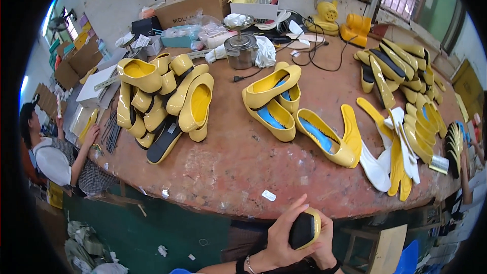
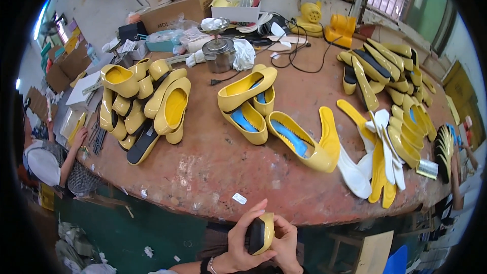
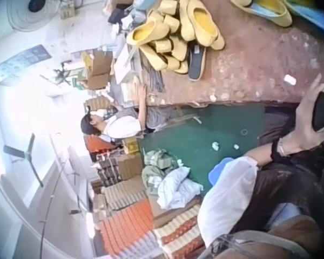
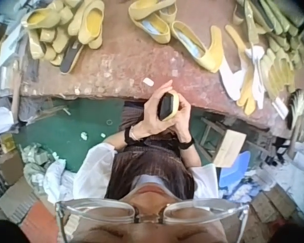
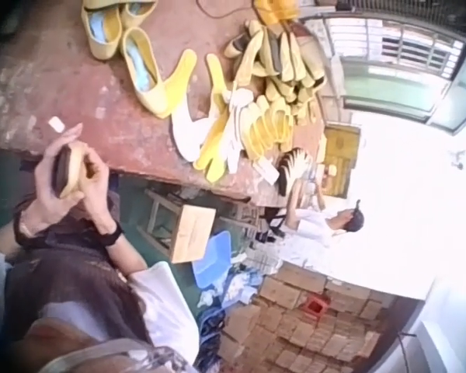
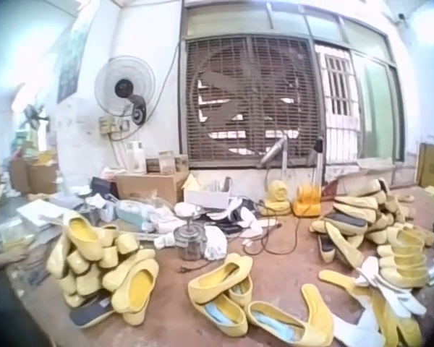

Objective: The person is seen cleaning the yellow shoes with a cloth.

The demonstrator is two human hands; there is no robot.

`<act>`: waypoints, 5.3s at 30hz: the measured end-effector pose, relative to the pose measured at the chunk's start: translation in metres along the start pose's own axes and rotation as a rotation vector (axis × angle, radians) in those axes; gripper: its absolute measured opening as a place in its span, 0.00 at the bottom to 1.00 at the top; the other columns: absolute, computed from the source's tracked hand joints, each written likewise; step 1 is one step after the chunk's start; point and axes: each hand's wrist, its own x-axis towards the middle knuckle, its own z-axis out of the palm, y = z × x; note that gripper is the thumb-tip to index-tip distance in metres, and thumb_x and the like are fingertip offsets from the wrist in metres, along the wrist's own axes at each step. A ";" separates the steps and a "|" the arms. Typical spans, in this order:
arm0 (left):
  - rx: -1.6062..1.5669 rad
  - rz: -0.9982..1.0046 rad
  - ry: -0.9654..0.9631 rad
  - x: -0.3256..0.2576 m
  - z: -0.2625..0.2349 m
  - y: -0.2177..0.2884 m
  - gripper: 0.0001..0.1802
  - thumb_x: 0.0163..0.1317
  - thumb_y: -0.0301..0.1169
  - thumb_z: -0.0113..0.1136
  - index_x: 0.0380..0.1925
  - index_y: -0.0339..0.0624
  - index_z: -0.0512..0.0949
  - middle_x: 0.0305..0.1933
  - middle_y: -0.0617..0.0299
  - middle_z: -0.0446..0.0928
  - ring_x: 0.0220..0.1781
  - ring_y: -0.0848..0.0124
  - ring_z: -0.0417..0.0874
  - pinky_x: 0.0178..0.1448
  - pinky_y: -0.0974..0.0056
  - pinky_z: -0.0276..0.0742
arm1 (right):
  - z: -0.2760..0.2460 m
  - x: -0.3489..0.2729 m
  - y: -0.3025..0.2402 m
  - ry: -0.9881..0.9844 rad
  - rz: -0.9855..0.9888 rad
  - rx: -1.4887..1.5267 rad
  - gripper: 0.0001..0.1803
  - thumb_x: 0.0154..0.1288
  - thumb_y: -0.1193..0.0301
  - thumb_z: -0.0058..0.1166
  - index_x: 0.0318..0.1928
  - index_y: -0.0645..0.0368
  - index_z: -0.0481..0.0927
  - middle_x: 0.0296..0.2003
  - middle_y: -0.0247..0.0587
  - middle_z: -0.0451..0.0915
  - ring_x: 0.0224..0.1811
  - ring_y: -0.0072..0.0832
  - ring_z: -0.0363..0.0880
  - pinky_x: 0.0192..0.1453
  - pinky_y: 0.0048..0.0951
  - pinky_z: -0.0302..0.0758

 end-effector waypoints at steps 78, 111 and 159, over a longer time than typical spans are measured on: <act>0.574 -0.560 -0.173 0.055 -0.019 -0.106 0.32 0.48 0.35 0.78 0.49 0.38 0.70 0.30 0.48 0.80 0.34 0.48 0.84 0.39 0.51 0.79 | -0.030 0.086 0.029 0.027 -0.077 -1.108 0.33 0.50 0.79 0.69 0.55 0.61 0.65 0.45 0.56 0.78 0.49 0.55 0.80 0.48 0.46 0.79; 0.393 -0.324 -0.468 -0.033 -0.036 -0.060 0.77 0.44 0.46 0.83 0.73 0.27 0.29 0.79 0.30 0.35 0.80 0.41 0.50 0.80 0.46 0.47 | -0.010 0.077 -0.001 -0.273 -0.359 -1.262 0.20 0.53 0.80 0.61 0.49 0.64 0.76 0.53 0.57 0.76 0.56 0.54 0.77 0.66 0.47 0.73; 0.492 -0.209 -0.411 -0.054 -0.030 -0.097 0.77 0.38 0.41 0.79 0.74 0.28 0.29 0.78 0.27 0.40 0.79 0.35 0.49 0.78 0.32 0.41 | 0.009 0.089 0.071 -0.086 -0.610 -1.875 0.24 0.61 0.73 0.52 0.53 0.81 0.71 0.52 0.74 0.71 0.58 0.62 0.70 0.68 0.50 0.65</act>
